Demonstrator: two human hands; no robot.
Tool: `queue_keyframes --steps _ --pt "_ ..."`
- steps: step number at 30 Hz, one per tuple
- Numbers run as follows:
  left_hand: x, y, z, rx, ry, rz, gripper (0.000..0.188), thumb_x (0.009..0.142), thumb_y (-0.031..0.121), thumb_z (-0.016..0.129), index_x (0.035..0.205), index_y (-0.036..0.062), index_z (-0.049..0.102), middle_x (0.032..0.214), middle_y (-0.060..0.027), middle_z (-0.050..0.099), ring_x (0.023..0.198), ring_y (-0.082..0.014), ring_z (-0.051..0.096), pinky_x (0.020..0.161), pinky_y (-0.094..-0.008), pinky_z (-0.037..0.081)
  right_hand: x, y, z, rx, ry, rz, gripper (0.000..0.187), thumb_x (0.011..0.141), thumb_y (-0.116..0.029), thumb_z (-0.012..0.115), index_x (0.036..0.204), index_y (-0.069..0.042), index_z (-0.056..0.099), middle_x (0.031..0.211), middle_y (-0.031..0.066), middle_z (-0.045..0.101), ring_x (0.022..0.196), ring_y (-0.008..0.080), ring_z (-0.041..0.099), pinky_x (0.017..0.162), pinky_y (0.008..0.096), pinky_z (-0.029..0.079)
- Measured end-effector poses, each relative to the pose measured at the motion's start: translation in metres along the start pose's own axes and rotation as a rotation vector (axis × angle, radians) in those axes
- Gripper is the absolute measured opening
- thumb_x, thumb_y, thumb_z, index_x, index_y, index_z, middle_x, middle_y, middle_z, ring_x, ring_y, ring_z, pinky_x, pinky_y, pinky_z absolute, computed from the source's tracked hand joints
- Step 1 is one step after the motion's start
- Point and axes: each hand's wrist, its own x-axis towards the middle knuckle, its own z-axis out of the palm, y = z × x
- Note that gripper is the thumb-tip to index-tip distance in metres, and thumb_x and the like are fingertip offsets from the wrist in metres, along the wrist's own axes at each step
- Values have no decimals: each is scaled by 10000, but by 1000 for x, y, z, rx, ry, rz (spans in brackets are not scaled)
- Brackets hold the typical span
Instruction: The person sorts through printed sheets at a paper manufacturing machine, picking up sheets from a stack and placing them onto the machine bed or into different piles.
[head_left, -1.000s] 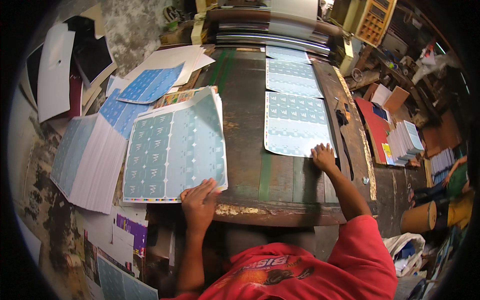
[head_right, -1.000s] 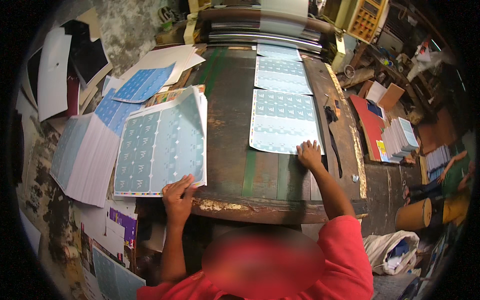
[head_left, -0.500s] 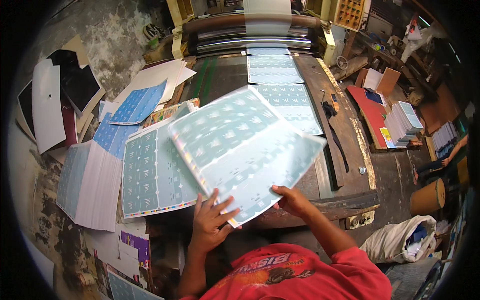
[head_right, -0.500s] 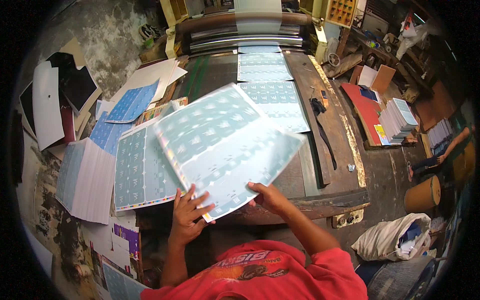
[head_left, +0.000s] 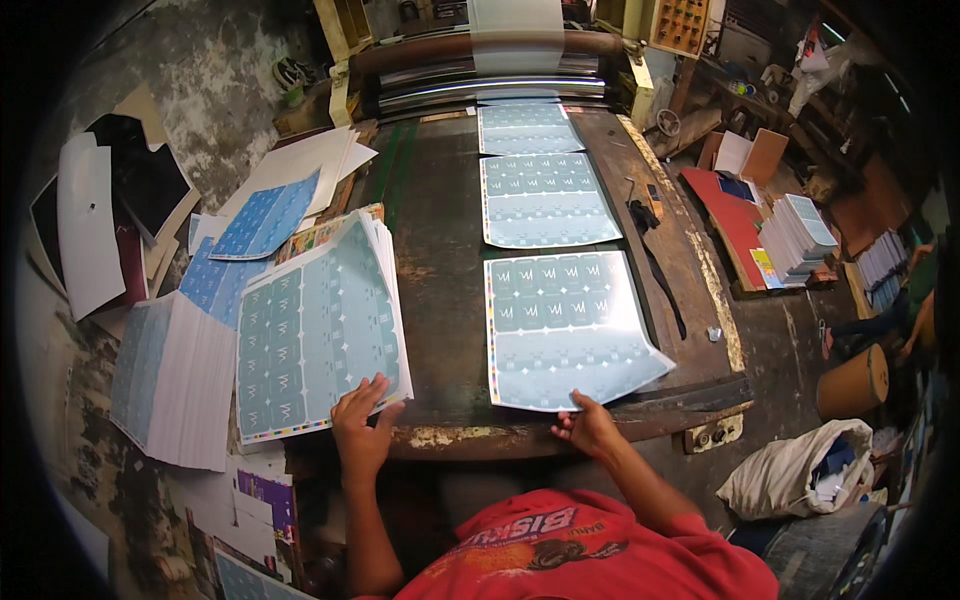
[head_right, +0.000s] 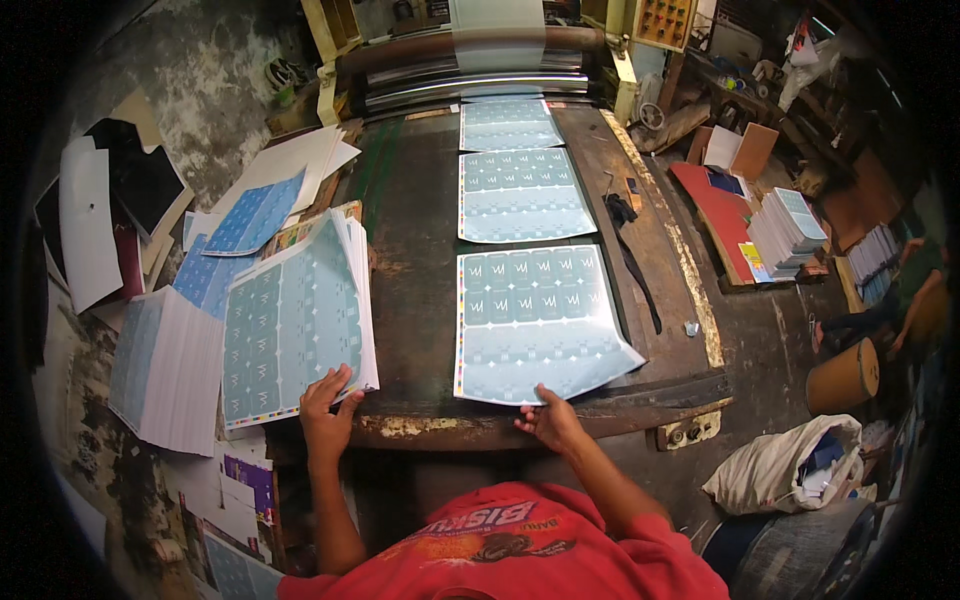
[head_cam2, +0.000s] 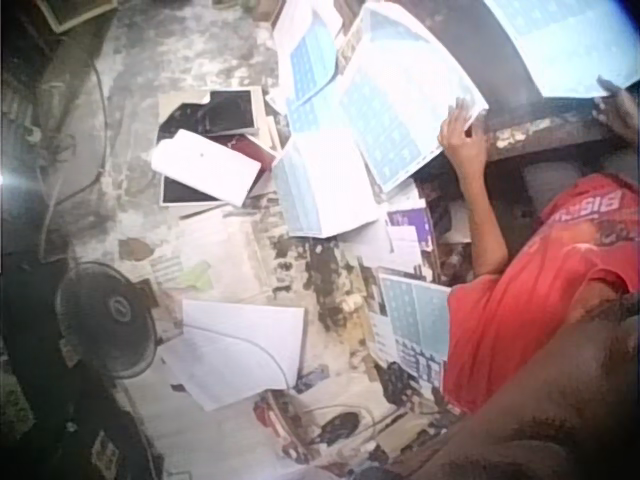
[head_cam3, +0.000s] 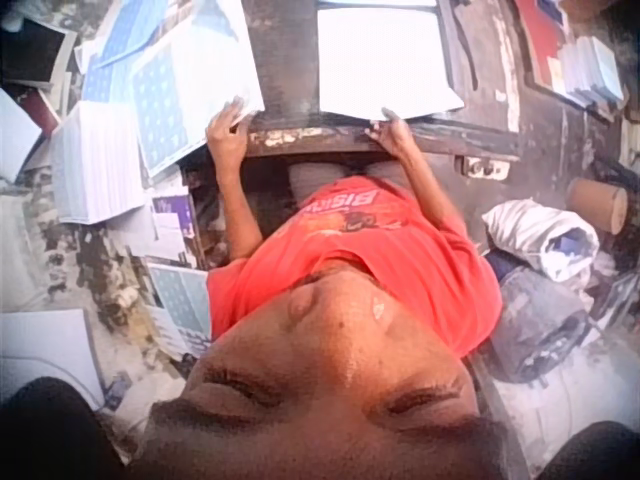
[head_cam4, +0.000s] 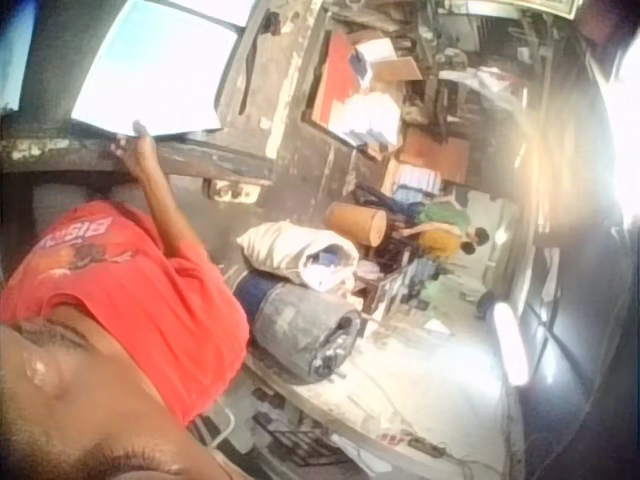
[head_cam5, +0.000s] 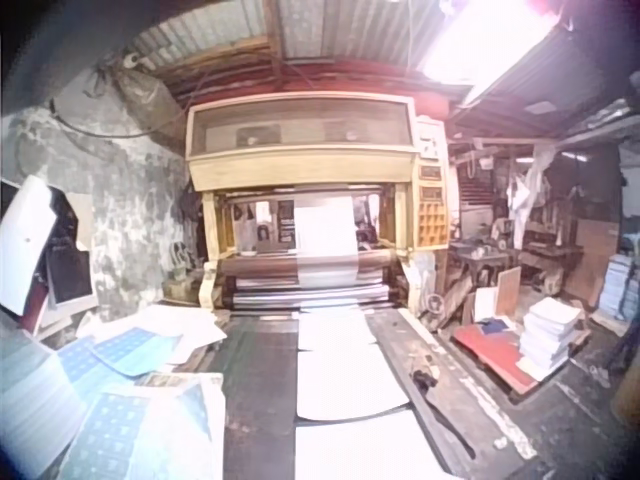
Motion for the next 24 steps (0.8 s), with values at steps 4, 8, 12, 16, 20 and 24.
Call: queue_keyframes --steps 4,8,12,16,20,24 --pt "5 0 -7 -180 -19 -137 270 929 243 676 1113 50 722 1178 -116 703 1132 -294 636 963 -382 452 26 -28 11 -26 -19 -24 425 1026 -421 461 1049 -1 524 822 111 608 663 177 553 841 464 537" --pt "5 2 4 -228 58 -289 329 994 290 591 1116 9 711 1148 -198 690 1098 -330 644 924 -377 484 41 -44 18 -38 -17 -55 460 1035 -436 421 1109 11 503 882 127 611 691 188 559 851 462 534" --pt "3 -11 14 -485 229 -500 459 1025 354 533 1128 -71 673 1071 -178 693 1027 -292 650 949 -366 470 54 -46 25 -22 -18 -148 466 1029 -439 431 1150 8 485 906 133 615 760 205 573 864 469 523" --pt "24 -8 -1 -1232 659 -647 487 1028 364 531 1151 -96 634 1122 -125 663 1069 -213 590 998 -327 424 67 -45 35 -15 44 -212 467 1017 -424 450 1162 17 501 974 124 629 829 217 572 887 465 500" --pt "8 0 9 -641 512 -464 428 1047 316 492 1076 -74 666 1038 -132 681 979 -234 619 963 -320 448 65 -37 47 29 167 -312 473 997 -398 494 1307 -45 453 1095 112 617 857 226 572 869 449 507" --pt "-15 33 7 -366 125 -187 327 1028 262 503 922 42 721 894 -87 715 873 -244 652 957 -374 436 19 -33 73 -84 -51 -271 534 984 -400 530 1400 -96 387 1156 112 599 877 213 607 835 426 535"
